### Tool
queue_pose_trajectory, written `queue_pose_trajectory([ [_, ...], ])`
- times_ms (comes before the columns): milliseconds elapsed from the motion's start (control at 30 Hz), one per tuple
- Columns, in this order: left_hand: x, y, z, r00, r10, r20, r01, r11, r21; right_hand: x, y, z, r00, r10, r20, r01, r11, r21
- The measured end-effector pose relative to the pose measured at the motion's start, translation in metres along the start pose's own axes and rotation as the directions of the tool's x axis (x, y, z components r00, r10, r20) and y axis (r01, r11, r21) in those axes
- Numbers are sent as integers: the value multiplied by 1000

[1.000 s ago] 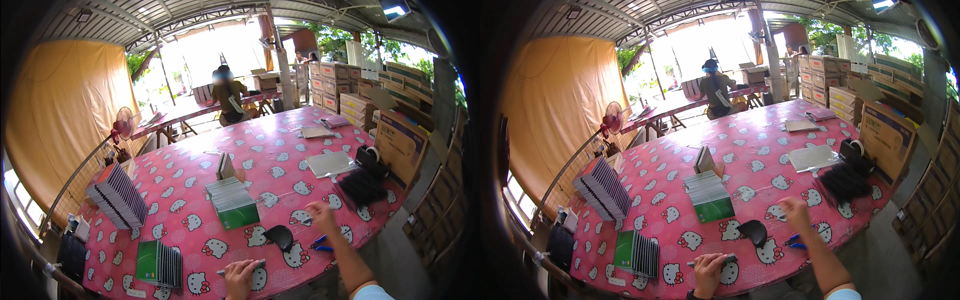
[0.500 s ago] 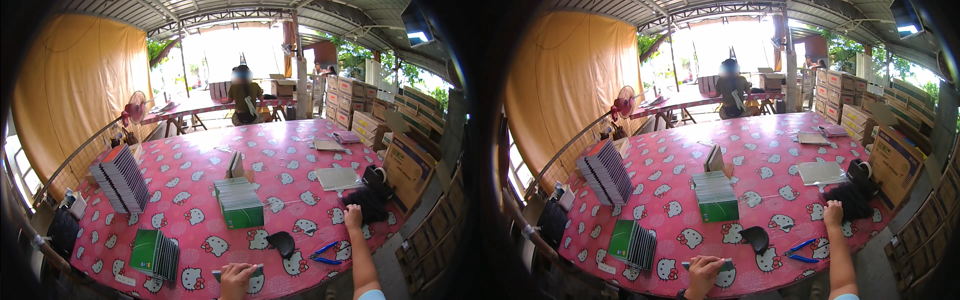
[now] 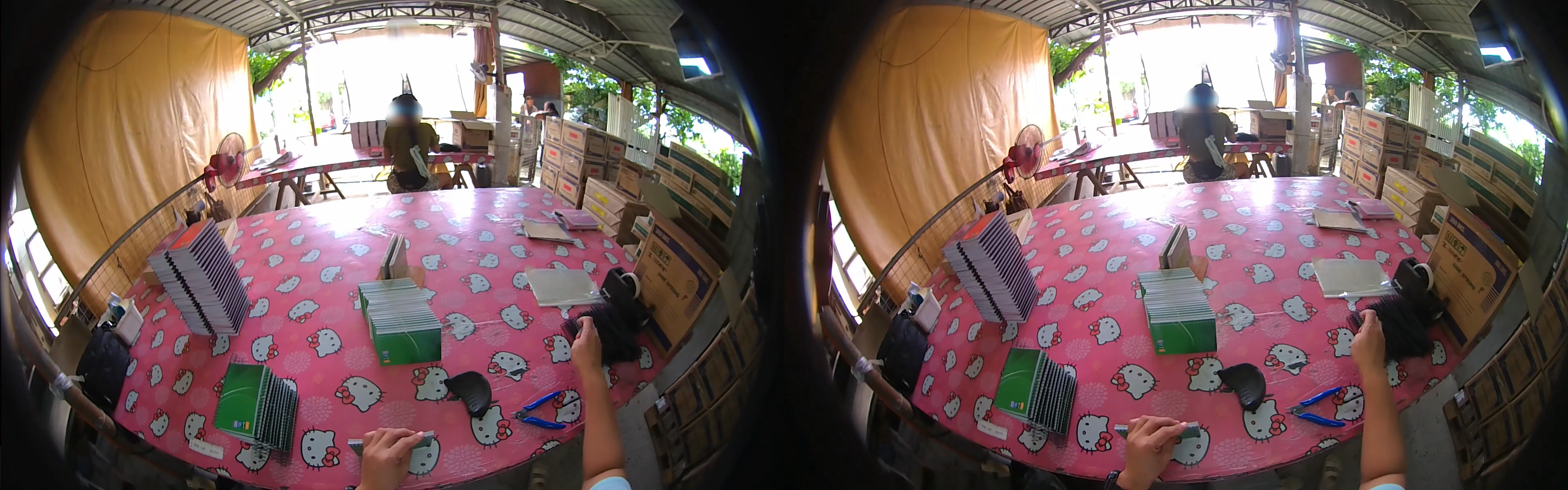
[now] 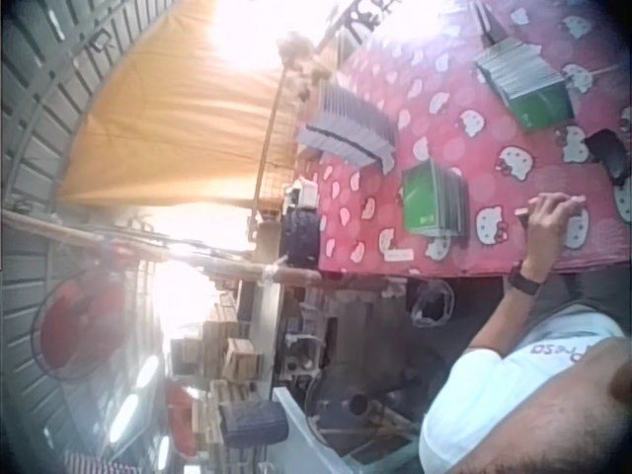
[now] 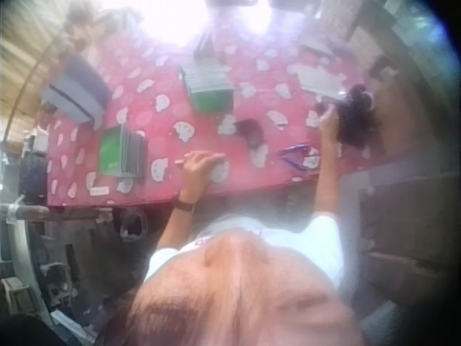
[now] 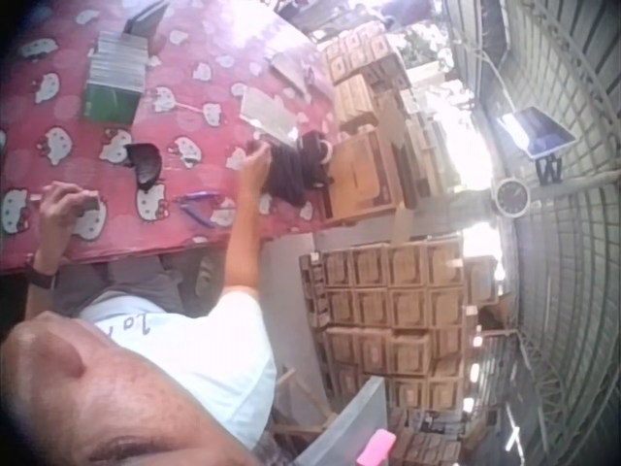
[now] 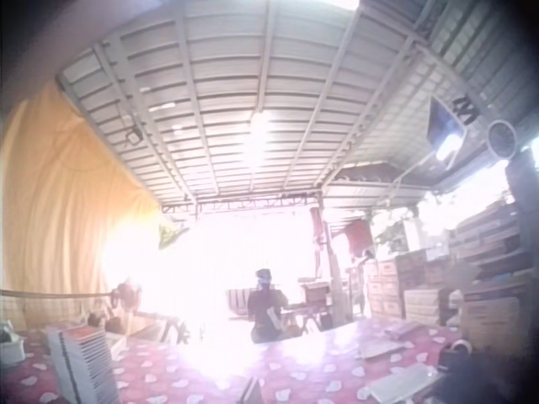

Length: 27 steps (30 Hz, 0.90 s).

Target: The person inserts black spiral coils into the pre-punched holes of notebooks by hand, using pliers to trim and secure the ends of the wire.

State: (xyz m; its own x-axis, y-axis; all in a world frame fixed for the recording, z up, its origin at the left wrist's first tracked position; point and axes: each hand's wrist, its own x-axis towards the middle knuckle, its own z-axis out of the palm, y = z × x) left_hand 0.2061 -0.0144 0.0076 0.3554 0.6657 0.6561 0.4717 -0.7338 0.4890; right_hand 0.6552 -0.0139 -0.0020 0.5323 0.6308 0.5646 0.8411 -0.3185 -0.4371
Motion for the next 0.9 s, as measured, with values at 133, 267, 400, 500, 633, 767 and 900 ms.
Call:
queue_pose_trajectory([
  [133,0,-12,-10,999,31,-39,-28,997,73,-33,-111,-37,974,-4,229,-74,940,334],
  [267,7,-27,-1,999,-29,-15,30,999,41,-63,-154,-38,837,-187,515,-216,751,624],
  [400,9,-31,0,999,-44,13,44,999,12,-85,-199,-25,753,-552,358,117,648,752],
  [500,11,-25,-1,996,-91,10,90,995,35,-104,-209,-12,743,-563,362,24,562,827],
  [633,14,-17,-8,995,-87,54,84,995,47,-113,-212,-4,707,-618,343,100,568,817],
  [767,13,-22,-10,994,-80,70,75,995,71,-115,-225,-3,688,-642,337,153,583,798],
  [900,15,-25,-1,993,-91,75,89,995,39,-121,-225,10,700,-474,534,-177,609,773],
])
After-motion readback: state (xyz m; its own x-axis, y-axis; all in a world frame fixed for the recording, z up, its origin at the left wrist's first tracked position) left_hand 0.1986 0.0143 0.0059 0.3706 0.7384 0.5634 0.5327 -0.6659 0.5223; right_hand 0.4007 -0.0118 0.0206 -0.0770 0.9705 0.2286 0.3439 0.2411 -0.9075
